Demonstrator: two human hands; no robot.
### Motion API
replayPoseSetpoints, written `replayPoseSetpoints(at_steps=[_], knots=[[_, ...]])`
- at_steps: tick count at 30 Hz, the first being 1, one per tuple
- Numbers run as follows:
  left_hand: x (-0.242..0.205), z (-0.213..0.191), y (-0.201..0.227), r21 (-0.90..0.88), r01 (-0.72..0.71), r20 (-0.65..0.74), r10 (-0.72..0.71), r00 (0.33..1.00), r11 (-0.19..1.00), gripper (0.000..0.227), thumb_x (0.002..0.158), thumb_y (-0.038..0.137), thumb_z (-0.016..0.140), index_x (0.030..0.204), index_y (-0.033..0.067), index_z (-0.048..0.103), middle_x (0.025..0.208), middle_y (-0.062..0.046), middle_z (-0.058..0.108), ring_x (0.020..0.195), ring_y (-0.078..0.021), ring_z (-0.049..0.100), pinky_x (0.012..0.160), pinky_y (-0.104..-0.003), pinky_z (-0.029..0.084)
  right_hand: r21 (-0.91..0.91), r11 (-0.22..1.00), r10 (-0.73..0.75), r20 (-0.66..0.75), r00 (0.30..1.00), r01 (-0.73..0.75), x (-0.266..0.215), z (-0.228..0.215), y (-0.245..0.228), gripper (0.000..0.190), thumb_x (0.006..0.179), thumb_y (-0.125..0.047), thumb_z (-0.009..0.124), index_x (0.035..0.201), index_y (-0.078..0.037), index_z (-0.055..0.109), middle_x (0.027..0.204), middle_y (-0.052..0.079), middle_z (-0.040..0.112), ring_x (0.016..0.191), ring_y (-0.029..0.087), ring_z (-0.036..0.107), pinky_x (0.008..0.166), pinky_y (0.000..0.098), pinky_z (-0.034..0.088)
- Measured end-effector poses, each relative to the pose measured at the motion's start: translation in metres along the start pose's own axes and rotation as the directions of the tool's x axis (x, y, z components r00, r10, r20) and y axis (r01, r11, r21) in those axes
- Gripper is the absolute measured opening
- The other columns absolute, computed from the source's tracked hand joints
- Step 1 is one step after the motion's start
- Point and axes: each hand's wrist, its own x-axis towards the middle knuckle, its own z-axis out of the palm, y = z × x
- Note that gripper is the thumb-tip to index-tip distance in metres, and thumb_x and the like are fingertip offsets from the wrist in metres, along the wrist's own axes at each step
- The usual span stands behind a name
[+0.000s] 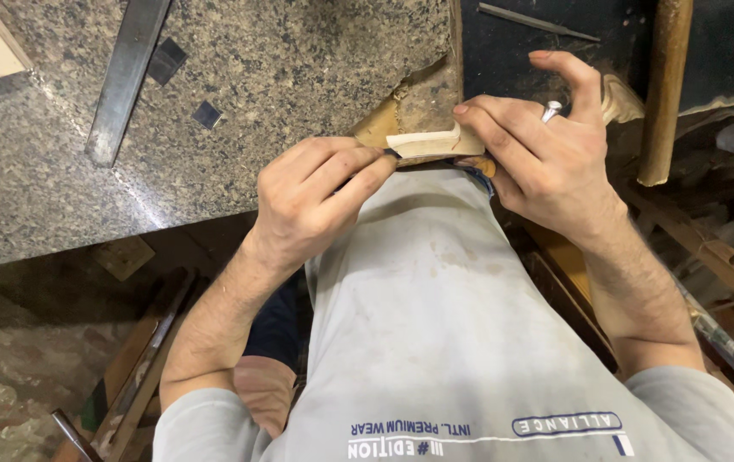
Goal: The person repeatedly hammers small metal pieces into a larger metal assembly using a hammer and a wooden block. They frequently inspect the fit of the pieces and adjust their position on the workbench throughout the process.
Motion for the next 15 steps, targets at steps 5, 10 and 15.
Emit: replayPoseSetpoints(at_steps=[5, 10, 15], knots=[[0.001, 0.0024, -0.0028, -0.012, -0.024, 0.016, 0.024, 1.0, 1.0, 0.017, 0.091, 0.004, 0.078, 0.107, 0.0062, 0.076, 0.101, -0.002, 0.072, 0.094, -0.018, 0.07, 0.077, -0.031, 0.059, -0.016, 1.0, -0.007, 0.0, 1.0, 0.007, -0.0009, -0.0002, 0.0009, 0.033, 0.089, 0.002, 0.077, 0.121, 0.0, 0.074, 0.112, 0.003, 0.074, 0.103, 0.015, 0.073, 0.117, 0.0528, 0.036], [0.0009, 0.0016, -0.0036, -0.013, -0.014, 0.039, 0.015, 0.999, 1.0, 0.019, 0.09, 0.004, 0.078, 0.108, 0.0064, 0.077, 0.101, -0.002, 0.072, 0.095, -0.018, 0.07, 0.078, -0.031, 0.059, -0.011, 1.0, 0.004, 0.009, 1.0, -0.004, -0.0028, -0.001, 0.0014, 0.028, 0.093, -0.004, 0.08, 0.121, 0.0, 0.075, 0.111, 0.003, 0.075, 0.104, 0.015, 0.073, 0.119, 0.0526, 0.035], [0.0026, 0.0022, -0.0041, -0.026, 0.002, 0.058, 0.0, 0.998, 1.0, 0.018, 0.09, 0.004, 0.078, 0.107, 0.0076, 0.076, 0.101, -0.001, 0.072, 0.096, -0.0171, 0.071, 0.079, -0.031, 0.059, -0.004, 1.0, 0.005, 0.004, 1.0, -0.005, -0.0035, 0.0001, 0.0025, 0.03, 0.093, -0.001, 0.077, 0.123, -0.001, 0.074, 0.114, 0.002, 0.074, 0.107, 0.014, 0.073, 0.121, 0.0534, 0.034]])
